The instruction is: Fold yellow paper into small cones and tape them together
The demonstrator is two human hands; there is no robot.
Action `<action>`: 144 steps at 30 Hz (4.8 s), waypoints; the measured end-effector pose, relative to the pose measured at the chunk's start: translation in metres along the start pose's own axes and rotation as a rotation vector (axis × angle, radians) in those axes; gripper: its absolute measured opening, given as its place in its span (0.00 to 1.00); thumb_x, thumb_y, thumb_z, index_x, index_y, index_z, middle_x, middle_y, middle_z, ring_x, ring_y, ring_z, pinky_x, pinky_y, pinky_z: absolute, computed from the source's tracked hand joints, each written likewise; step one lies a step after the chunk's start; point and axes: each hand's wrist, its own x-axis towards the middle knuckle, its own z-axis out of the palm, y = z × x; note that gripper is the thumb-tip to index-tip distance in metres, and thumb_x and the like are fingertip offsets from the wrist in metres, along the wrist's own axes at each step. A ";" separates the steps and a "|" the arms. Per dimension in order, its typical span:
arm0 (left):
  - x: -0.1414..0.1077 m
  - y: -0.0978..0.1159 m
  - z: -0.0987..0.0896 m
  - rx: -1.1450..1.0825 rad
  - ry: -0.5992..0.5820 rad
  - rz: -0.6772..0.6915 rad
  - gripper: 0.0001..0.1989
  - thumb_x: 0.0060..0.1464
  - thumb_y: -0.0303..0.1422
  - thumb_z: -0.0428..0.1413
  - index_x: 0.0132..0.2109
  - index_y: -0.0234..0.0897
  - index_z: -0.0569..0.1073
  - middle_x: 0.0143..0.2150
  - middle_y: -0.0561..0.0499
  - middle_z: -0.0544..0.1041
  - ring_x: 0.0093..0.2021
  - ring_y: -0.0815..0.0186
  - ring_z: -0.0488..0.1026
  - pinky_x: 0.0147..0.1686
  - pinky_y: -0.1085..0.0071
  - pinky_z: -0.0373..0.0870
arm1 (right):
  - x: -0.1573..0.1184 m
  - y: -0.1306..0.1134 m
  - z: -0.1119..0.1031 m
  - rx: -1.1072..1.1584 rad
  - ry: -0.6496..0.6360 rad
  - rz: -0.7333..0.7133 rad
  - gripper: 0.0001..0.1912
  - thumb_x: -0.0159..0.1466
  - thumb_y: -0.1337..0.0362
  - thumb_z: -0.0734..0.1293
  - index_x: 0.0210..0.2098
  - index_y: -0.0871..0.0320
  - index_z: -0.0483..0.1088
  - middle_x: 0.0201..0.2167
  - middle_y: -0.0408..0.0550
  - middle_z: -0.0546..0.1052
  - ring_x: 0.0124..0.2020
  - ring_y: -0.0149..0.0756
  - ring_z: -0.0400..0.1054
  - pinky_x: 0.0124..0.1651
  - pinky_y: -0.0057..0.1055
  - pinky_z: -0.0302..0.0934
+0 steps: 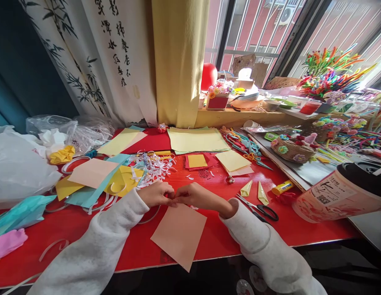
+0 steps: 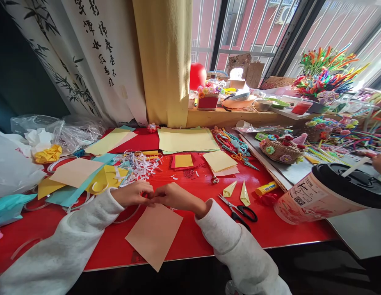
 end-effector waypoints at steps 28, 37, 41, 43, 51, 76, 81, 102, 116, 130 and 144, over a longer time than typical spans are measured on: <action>-0.002 0.005 -0.006 -0.011 0.060 -0.080 0.17 0.50 0.45 0.51 0.30 0.36 0.74 0.30 0.52 0.71 0.34 0.67 0.66 0.34 0.74 0.59 | 0.004 0.009 0.002 -0.127 0.187 0.014 0.08 0.60 0.65 0.62 0.32 0.62 0.71 0.24 0.42 0.71 0.23 0.24 0.59 0.25 0.21 0.51; -0.002 0.006 -0.007 -0.009 0.124 -0.096 0.15 0.49 0.43 0.52 0.29 0.35 0.72 0.30 0.52 0.71 0.34 0.67 0.66 0.34 0.74 0.60 | 0.004 0.003 -0.001 -0.131 0.216 0.034 0.08 0.60 0.63 0.62 0.30 0.62 0.69 0.26 0.44 0.73 0.25 0.26 0.62 0.27 0.23 0.52; -0.001 0.005 -0.006 -0.030 0.144 -0.116 0.14 0.48 0.43 0.53 0.30 0.35 0.72 0.31 0.52 0.72 0.34 0.67 0.67 0.34 0.73 0.60 | 0.005 0.004 0.001 -0.168 0.236 0.024 0.07 0.61 0.65 0.62 0.30 0.61 0.69 0.25 0.44 0.72 0.25 0.26 0.61 0.27 0.23 0.51; -0.001 0.005 -0.006 -0.041 0.153 -0.105 0.14 0.48 0.42 0.53 0.31 0.36 0.73 0.31 0.52 0.72 0.34 0.67 0.67 0.35 0.73 0.61 | 0.005 0.006 0.002 -0.169 0.251 0.035 0.07 0.61 0.65 0.62 0.30 0.61 0.69 0.25 0.44 0.72 0.24 0.26 0.60 0.27 0.23 0.51; -0.001 0.005 -0.005 -0.044 0.218 -0.099 0.13 0.48 0.41 0.54 0.28 0.35 0.71 0.31 0.52 0.73 0.33 0.67 0.66 0.34 0.73 0.60 | 0.004 0.007 0.000 -0.115 0.275 0.069 0.08 0.60 0.63 0.62 0.29 0.61 0.69 0.25 0.43 0.71 0.25 0.25 0.61 0.26 0.22 0.51; 0.001 0.002 -0.003 -0.072 0.240 -0.145 0.17 0.47 0.46 0.53 0.30 0.35 0.72 0.30 0.52 0.74 0.32 0.67 0.68 0.32 0.74 0.60 | 0.006 0.009 0.001 -0.144 0.316 0.098 0.09 0.60 0.63 0.61 0.30 0.60 0.70 0.23 0.42 0.70 0.23 0.25 0.58 0.25 0.23 0.48; 0.001 0.001 -0.004 -0.049 0.228 -0.128 0.18 0.48 0.46 0.52 0.28 0.35 0.73 0.27 0.52 0.74 0.32 0.67 0.68 0.31 0.74 0.60 | 0.006 0.008 0.001 -0.113 0.318 0.097 0.08 0.60 0.63 0.62 0.31 0.60 0.70 0.25 0.43 0.71 0.25 0.26 0.60 0.27 0.23 0.50; 0.001 0.001 -0.004 -0.128 0.291 -0.124 0.13 0.47 0.42 0.54 0.31 0.35 0.73 0.33 0.51 0.74 0.36 0.65 0.68 0.37 0.72 0.61 | 0.007 0.004 0.000 -0.169 0.374 0.128 0.05 0.59 0.67 0.62 0.31 0.61 0.70 0.25 0.43 0.72 0.23 0.25 0.59 0.25 0.23 0.49; 0.002 -0.002 -0.004 -0.117 0.278 -0.105 0.17 0.48 0.46 0.52 0.29 0.35 0.73 0.30 0.51 0.73 0.34 0.66 0.67 0.35 0.72 0.60 | 0.006 0.003 0.000 -0.172 0.359 0.088 0.07 0.60 0.64 0.63 0.32 0.61 0.71 0.24 0.43 0.72 0.24 0.25 0.61 0.26 0.22 0.49; 0.004 -0.001 -0.002 -0.114 0.278 -0.128 0.19 0.47 0.47 0.52 0.27 0.34 0.71 0.29 0.51 0.71 0.32 0.66 0.66 0.32 0.72 0.60 | 0.008 0.005 0.002 -0.297 0.368 0.082 0.06 0.59 0.69 0.63 0.35 0.60 0.71 0.29 0.46 0.76 0.29 0.29 0.66 0.29 0.23 0.52; 0.001 -0.004 -0.007 -0.167 0.233 -0.133 0.16 0.46 0.45 0.54 0.30 0.36 0.74 0.31 0.50 0.75 0.34 0.65 0.70 0.34 0.73 0.63 | 0.007 0.005 0.000 -0.305 0.345 0.061 0.06 0.59 0.67 0.63 0.33 0.60 0.72 0.30 0.46 0.76 0.30 0.29 0.67 0.31 0.23 0.54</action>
